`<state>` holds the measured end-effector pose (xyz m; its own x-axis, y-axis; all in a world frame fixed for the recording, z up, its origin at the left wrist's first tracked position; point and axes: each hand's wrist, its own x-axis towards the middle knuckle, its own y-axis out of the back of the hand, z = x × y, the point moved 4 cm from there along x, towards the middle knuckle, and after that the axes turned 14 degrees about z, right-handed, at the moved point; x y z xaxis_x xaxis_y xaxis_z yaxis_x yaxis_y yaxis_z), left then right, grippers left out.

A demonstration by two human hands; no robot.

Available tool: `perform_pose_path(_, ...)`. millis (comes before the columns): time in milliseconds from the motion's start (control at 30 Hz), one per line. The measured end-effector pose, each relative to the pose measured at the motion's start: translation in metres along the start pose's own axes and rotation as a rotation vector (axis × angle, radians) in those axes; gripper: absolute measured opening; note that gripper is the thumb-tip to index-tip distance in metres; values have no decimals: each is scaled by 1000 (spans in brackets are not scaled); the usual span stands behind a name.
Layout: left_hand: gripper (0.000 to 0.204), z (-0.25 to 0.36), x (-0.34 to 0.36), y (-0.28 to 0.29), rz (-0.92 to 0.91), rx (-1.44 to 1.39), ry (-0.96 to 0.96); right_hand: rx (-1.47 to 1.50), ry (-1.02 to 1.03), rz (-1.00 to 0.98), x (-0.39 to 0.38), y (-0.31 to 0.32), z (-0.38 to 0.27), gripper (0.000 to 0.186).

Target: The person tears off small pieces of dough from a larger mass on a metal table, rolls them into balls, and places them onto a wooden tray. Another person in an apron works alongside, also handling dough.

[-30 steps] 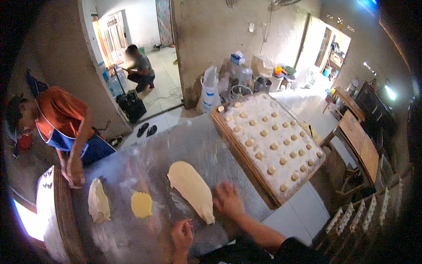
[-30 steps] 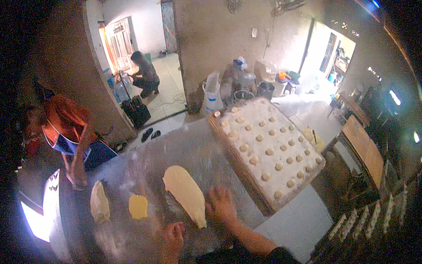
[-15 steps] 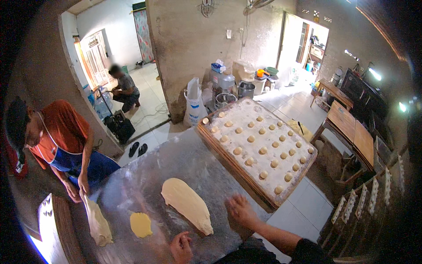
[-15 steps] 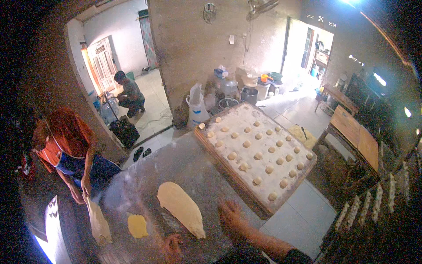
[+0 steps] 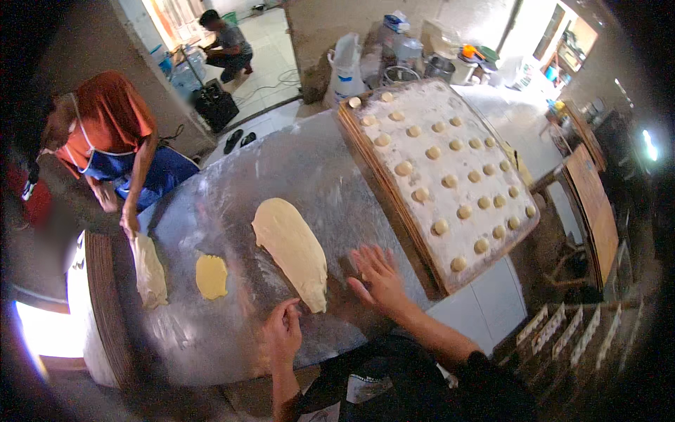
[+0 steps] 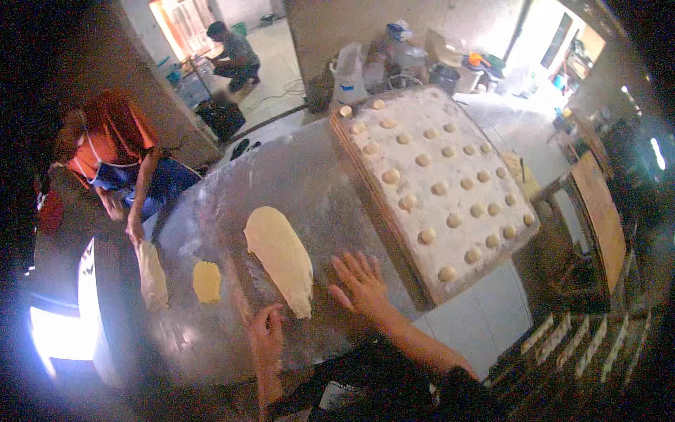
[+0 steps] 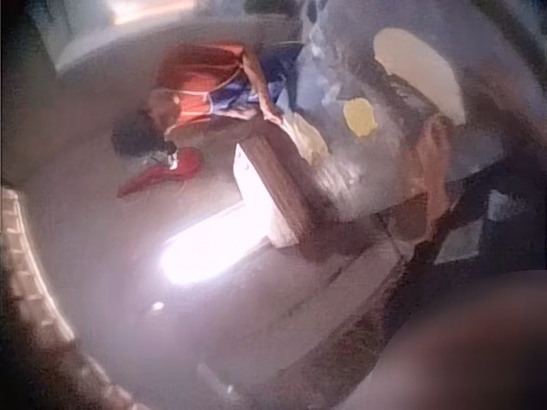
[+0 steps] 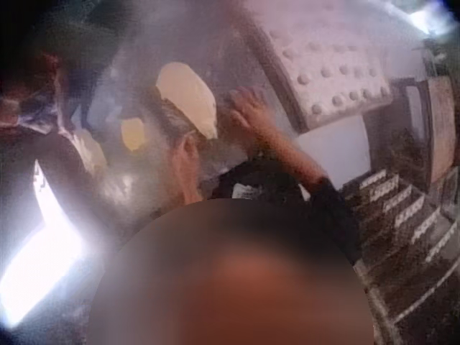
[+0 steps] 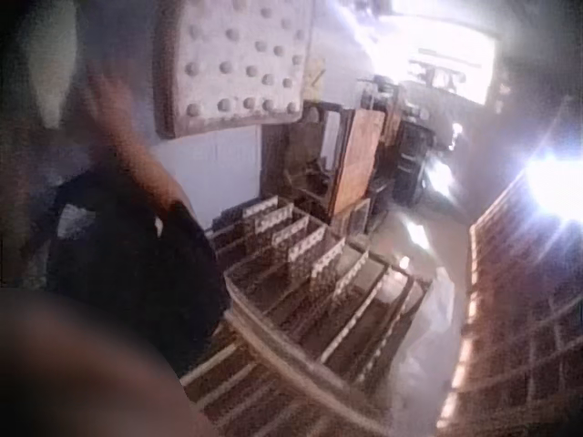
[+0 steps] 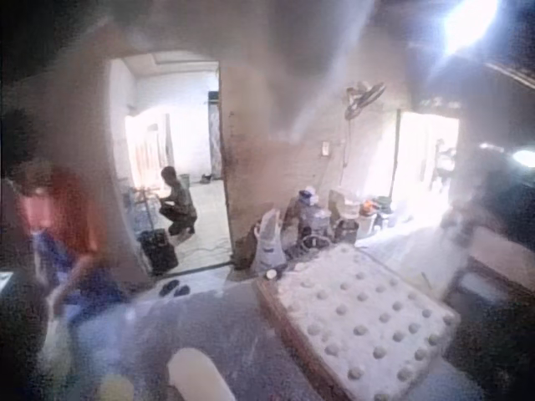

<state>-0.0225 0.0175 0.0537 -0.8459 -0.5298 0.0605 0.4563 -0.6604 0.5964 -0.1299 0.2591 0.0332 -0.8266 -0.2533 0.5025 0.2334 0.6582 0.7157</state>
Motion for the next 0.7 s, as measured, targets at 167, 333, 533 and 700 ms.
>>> perform_pose_path(167,56,62,-10,-39,-23,452,155,-94,-369,-331,-6,18,22,35)
perform_pose_path(333,61,-2,-20,-97,237,510,-10,178,-278,-411,63,12,86,20)
perform_pose_path(533,56,0,-25,-96,289,446,-34,-48,-2,1085,267,271,277,37)
perform_pose_path(700,54,5,-33,-93,241,430,-42,-436,-242,629,238,190,362,58)
